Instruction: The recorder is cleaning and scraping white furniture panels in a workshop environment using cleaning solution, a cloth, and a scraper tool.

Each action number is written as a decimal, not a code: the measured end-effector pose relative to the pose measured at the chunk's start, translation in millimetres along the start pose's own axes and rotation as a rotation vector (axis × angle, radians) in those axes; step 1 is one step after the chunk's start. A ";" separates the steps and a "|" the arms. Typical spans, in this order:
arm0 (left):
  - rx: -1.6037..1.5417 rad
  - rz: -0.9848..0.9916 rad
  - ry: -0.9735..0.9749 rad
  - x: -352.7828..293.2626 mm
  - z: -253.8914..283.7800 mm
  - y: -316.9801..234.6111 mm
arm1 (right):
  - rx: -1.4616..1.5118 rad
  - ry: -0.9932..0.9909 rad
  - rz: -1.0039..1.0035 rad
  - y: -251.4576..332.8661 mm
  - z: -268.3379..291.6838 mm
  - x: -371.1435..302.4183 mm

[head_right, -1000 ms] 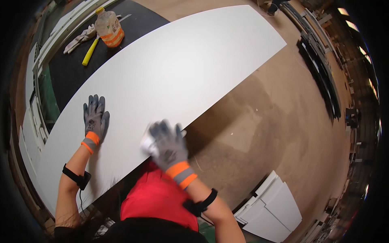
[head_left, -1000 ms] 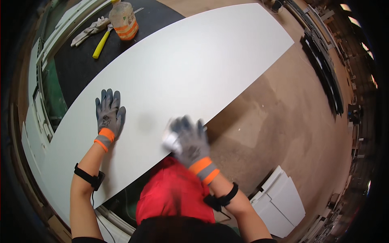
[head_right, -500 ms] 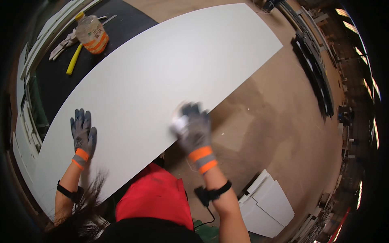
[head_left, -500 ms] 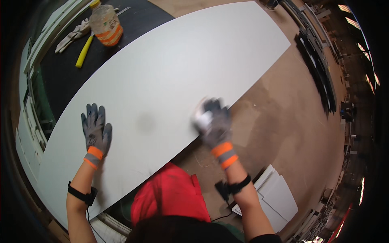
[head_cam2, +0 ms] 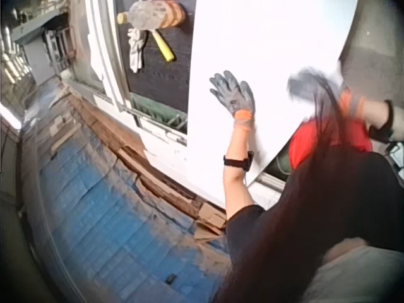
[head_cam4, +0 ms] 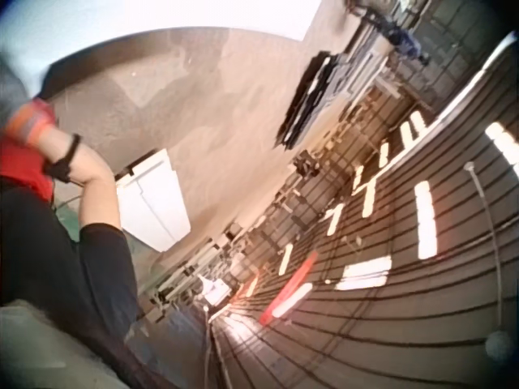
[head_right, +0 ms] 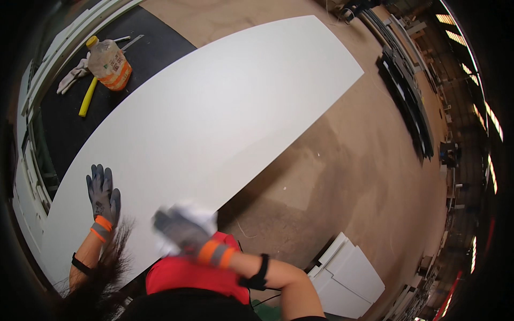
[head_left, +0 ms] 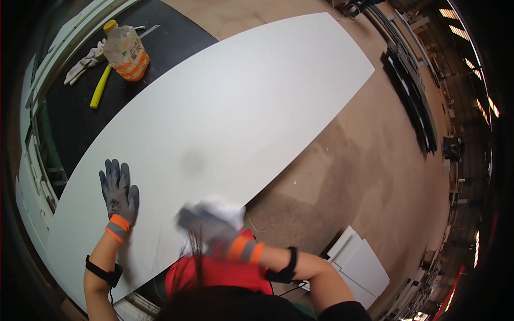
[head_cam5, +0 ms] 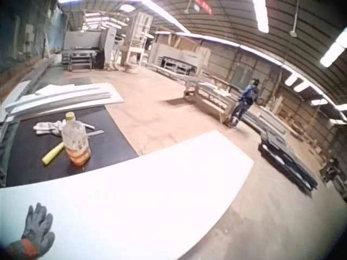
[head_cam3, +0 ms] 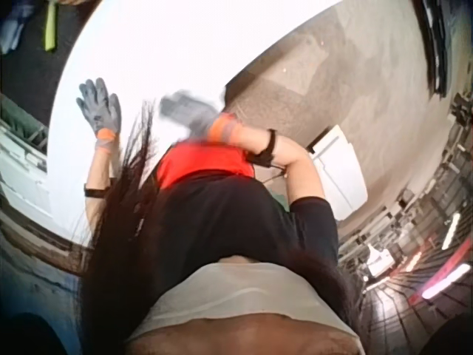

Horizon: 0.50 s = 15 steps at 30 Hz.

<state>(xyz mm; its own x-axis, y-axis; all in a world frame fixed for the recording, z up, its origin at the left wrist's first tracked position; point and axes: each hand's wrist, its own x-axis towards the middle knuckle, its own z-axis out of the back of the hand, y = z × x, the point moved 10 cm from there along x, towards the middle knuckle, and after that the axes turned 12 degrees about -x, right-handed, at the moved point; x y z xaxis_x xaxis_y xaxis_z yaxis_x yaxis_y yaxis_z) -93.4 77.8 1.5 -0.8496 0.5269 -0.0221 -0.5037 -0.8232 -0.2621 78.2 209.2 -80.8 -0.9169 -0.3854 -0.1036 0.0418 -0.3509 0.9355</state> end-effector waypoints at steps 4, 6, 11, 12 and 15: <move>-0.226 0.101 -0.042 1.0 8.8 20.0 | -0.624 0.123 0.494 110.2 -57.4 33.8; -0.689 0.243 -0.177 -0.9 13.9 44.4 | -0.644 0.034 0.443 102.6 -5.7 82.3; -0.774 0.333 -0.375 -31.0 41.5 69.8 | -0.949 -0.690 -0.221 4.6 319.9 95.0; -0.822 0.322 -0.417 -28.1 44.1 65.8 | -1.027 -0.908 -0.324 -21.3 397.5 46.8; -0.814 0.303 -0.469 -25.8 44.0 58.9 | -1.440 -1.157 -0.613 -55.4 521.1 -88.0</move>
<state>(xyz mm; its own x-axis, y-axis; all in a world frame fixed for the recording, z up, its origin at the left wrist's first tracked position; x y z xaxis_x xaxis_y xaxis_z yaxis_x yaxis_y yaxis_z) -108.0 6.4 29.0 -0.9894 0.0355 0.1406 -0.1424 -0.4203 -0.8961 -50.3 707.3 52.5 -0.6827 0.4887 0.5433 -0.6435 -0.7543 -0.1300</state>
